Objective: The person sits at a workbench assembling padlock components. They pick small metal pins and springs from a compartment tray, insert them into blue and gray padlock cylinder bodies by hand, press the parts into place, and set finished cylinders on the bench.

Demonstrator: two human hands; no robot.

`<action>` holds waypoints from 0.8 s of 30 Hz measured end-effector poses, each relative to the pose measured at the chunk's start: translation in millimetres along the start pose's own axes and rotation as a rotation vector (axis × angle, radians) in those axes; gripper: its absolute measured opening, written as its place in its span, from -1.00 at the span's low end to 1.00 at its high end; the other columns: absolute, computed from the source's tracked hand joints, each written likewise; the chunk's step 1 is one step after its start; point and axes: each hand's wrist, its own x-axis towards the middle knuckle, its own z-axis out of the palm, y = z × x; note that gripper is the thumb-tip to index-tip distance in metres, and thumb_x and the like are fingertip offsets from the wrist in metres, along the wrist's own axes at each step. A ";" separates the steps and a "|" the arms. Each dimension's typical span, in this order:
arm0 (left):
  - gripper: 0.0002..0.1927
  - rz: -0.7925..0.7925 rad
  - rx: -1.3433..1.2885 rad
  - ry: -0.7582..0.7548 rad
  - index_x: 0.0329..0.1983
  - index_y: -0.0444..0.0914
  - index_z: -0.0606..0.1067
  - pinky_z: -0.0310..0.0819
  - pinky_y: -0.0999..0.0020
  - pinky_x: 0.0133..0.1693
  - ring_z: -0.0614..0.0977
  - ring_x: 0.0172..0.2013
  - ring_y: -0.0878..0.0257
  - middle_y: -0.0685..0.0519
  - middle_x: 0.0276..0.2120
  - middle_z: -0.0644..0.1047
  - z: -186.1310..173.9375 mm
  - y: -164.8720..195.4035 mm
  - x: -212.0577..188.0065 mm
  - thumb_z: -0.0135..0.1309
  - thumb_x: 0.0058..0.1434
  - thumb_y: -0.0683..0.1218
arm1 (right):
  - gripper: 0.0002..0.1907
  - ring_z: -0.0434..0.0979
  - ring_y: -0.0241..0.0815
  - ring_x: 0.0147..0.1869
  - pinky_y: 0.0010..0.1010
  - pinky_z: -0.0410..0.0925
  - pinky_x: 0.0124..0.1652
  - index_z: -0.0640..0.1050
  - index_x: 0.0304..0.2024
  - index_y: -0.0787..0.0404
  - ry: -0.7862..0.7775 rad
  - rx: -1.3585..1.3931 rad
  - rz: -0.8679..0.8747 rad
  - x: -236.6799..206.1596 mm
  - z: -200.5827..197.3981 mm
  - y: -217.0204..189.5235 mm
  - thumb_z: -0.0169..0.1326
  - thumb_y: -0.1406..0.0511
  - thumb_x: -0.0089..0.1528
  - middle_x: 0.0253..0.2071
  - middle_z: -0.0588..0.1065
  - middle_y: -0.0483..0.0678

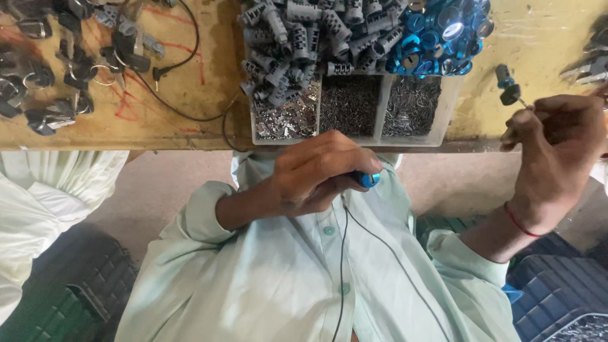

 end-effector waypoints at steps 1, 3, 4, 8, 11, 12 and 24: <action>-0.68 0.002 0.007 -0.003 0.08 -0.38 0.45 0.64 0.34 -0.15 0.69 -0.14 0.13 -0.06 -0.12 0.59 0.4 0.7 0.1 0.28 0.33 -0.31 | -0.77 0.50 -0.19 -0.37 -0.40 0.35 -0.34 0.38 0.00 0.37 0.046 0.222 0.027 -4.4 11.9 -10.1 0.19 0.46 0.41 -0.30 0.48 0.02; -0.67 0.024 0.080 -0.037 0.10 -0.40 0.44 0.64 0.30 -0.12 0.69 -0.11 0.09 -0.08 -0.10 0.59 1.2 2.5 0.3 0.27 0.34 -0.32 | -0.69 0.55 -0.21 -0.43 -0.43 0.33 -0.43 0.37 -0.01 0.30 0.131 0.542 -0.011 -17.0 41.9 -31.8 0.27 0.39 0.36 -0.32 0.52 0.03; -0.67 0.039 0.117 -0.053 0.10 -0.40 0.43 0.64 0.28 -0.10 0.69 -0.10 0.07 -0.08 -0.09 0.59 2.3 3.4 0.8 0.27 0.34 -0.32 | -0.64 0.57 -0.23 -0.43 -0.44 0.36 -0.46 0.38 -0.01 0.29 0.124 0.589 -0.056 -22.9 59.0 -41.2 0.30 0.36 0.32 -0.32 0.53 0.02; -0.66 0.044 0.260 -0.013 0.06 -0.42 0.46 0.64 0.22 -0.09 0.69 -0.11 0.05 -0.09 -0.11 0.59 4.9 7.9 0.9 0.32 0.30 -0.30 | -0.61 0.66 -0.20 -0.29 -0.41 0.50 -0.35 0.38 0.07 0.32 0.046 0.555 -0.187 -44.4 114.4 -65.4 0.28 0.46 0.29 -0.25 0.54 0.11; -0.65 0.065 0.366 -0.026 0.05 -0.47 0.46 0.61 0.18 -0.10 0.68 -0.11 0.01 -0.14 -0.11 0.59 -1.3 9.6 -1.4 0.34 0.30 -0.32 | -0.59 0.66 -0.17 -0.22 -0.50 0.53 -0.34 0.34 0.01 0.34 0.076 0.431 -0.229 -51.3 129.6 -69.8 0.23 0.61 0.22 -0.15 0.52 0.20; -0.65 0.062 0.366 -0.024 0.06 -0.48 0.45 0.62 0.18 -0.08 0.68 -0.09 0.00 -0.15 -0.09 0.59 -2.2 9.6 -2.5 0.33 0.30 -0.33 | -0.58 0.66 -0.19 -0.20 -0.53 0.54 -0.30 0.33 0.05 0.32 0.032 0.413 -0.259 -51.8 130.8 -69.9 0.21 0.62 0.27 -0.12 0.52 0.18; -0.69 -0.746 -0.380 0.272 0.21 -0.39 0.46 0.65 0.44 -0.02 0.68 -0.10 0.33 -0.01 -0.08 0.65 14.4 14.1 -20.3 0.15 0.44 -0.21 | -0.14 0.46 0.10 0.02 -0.27 0.44 -0.03 0.28 0.23 0.29 -0.319 -0.307 -0.509 -38.0 134.9 -82.7 0.45 0.53 -0.03 0.03 0.32 0.25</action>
